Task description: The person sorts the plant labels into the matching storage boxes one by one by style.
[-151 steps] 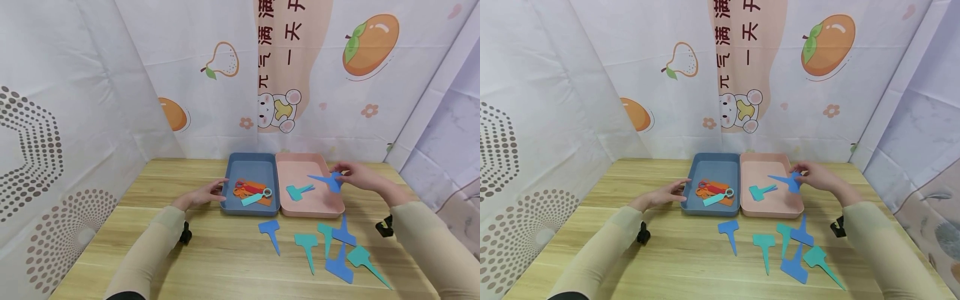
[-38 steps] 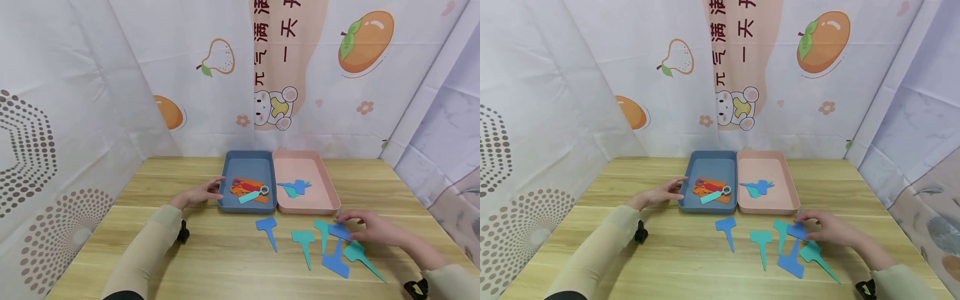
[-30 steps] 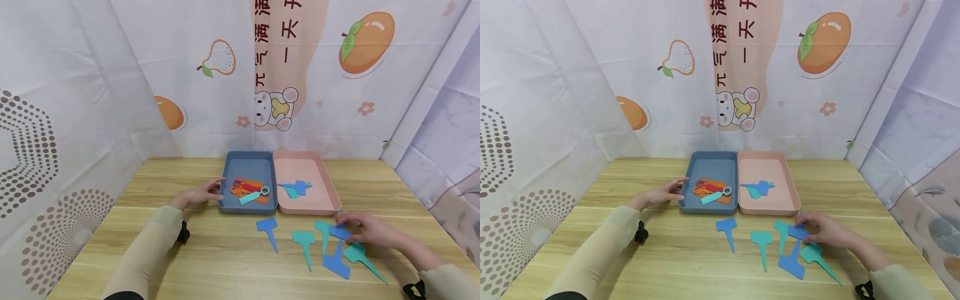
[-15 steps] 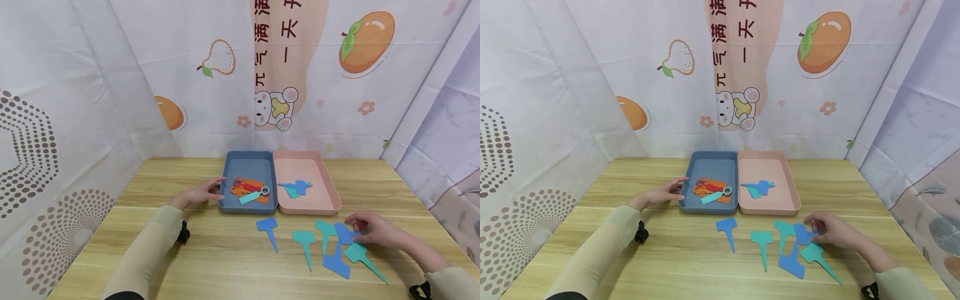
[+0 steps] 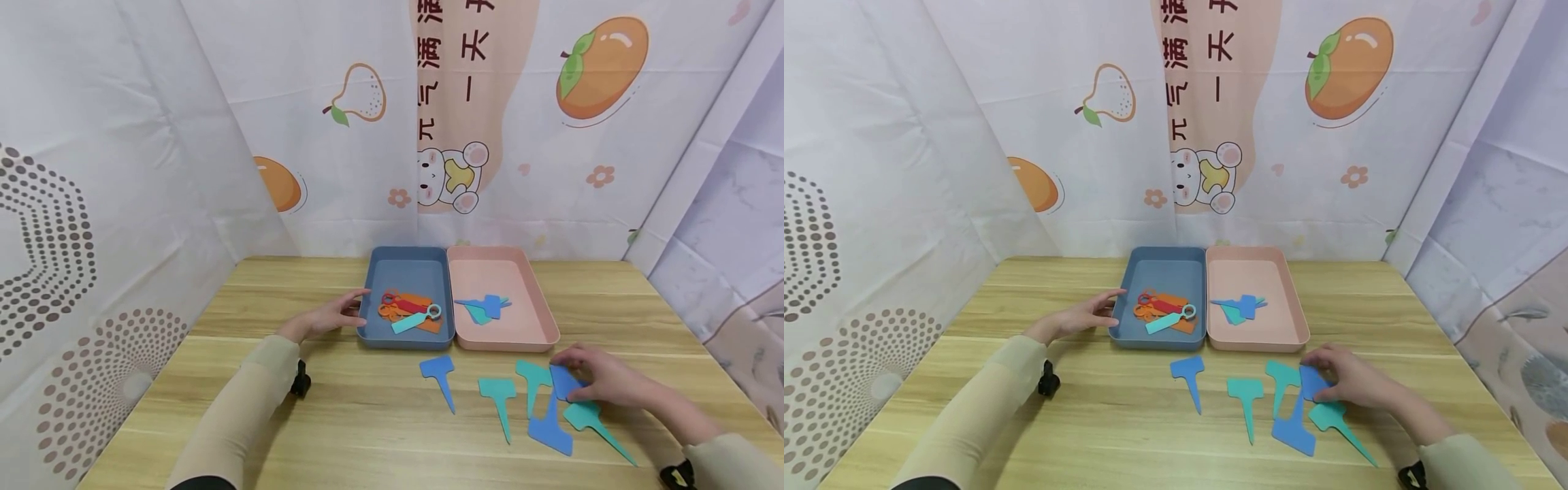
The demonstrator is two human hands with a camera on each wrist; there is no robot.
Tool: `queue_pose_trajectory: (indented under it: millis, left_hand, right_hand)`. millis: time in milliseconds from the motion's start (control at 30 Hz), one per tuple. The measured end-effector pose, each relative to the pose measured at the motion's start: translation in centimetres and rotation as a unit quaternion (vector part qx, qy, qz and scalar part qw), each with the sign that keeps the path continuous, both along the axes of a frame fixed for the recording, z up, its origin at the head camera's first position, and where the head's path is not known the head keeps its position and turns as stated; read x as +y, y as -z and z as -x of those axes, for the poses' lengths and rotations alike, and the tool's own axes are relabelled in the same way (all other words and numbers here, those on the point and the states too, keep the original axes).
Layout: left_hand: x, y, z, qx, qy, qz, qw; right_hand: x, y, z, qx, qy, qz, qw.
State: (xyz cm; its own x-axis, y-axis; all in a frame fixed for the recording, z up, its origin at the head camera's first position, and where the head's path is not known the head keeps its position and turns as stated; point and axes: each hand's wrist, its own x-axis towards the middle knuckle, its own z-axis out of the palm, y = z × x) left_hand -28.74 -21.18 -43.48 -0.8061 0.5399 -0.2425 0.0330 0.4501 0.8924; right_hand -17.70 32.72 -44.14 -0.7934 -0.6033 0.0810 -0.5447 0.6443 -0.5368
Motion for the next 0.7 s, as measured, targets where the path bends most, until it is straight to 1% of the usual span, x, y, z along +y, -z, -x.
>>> queue_pose_trajectory:
  millis: [100,200,300,400,533,600,700]
  left_hand:
    - [-0.1,0.0,0.0,0.000,0.000,0.000,1.0000]
    - [0.0,0.1,-0.1,0.003,0.001,0.000,1.0000]
    - [-0.1,0.0,-0.1,0.003,0.003,-0.001,1.0000]
    - [-0.1,-0.1,0.0,0.003,0.005,0.000,1.0000]
    - [0.0,0.0,0.0,0.002,0.006,0.004,1.0000]
    - [0.0,0.0,0.0,0.002,0.005,0.005,1.0000]
    - [0.0,0.0,0.0,0.005,0.005,0.005,1.0000]
  right_hand:
    - [0.0,0.0,0.1,-0.016,-0.010,0.005,0.9998]
    - [-0.1,-0.2,0.2,-0.035,-0.011,0.004,0.9993]
    - [-0.1,-0.4,0.2,-0.048,0.002,-0.001,0.9989]
    - [0.0,-0.4,0.2,-0.049,0.014,0.003,0.9987]
    - [0.2,-0.2,0.4,-0.049,0.019,0.030,0.9982]
    - [0.5,0.0,0.6,-0.041,0.008,0.058,0.9974]
    - [1.1,0.1,1.0,-0.028,-0.018,0.099,0.9945]
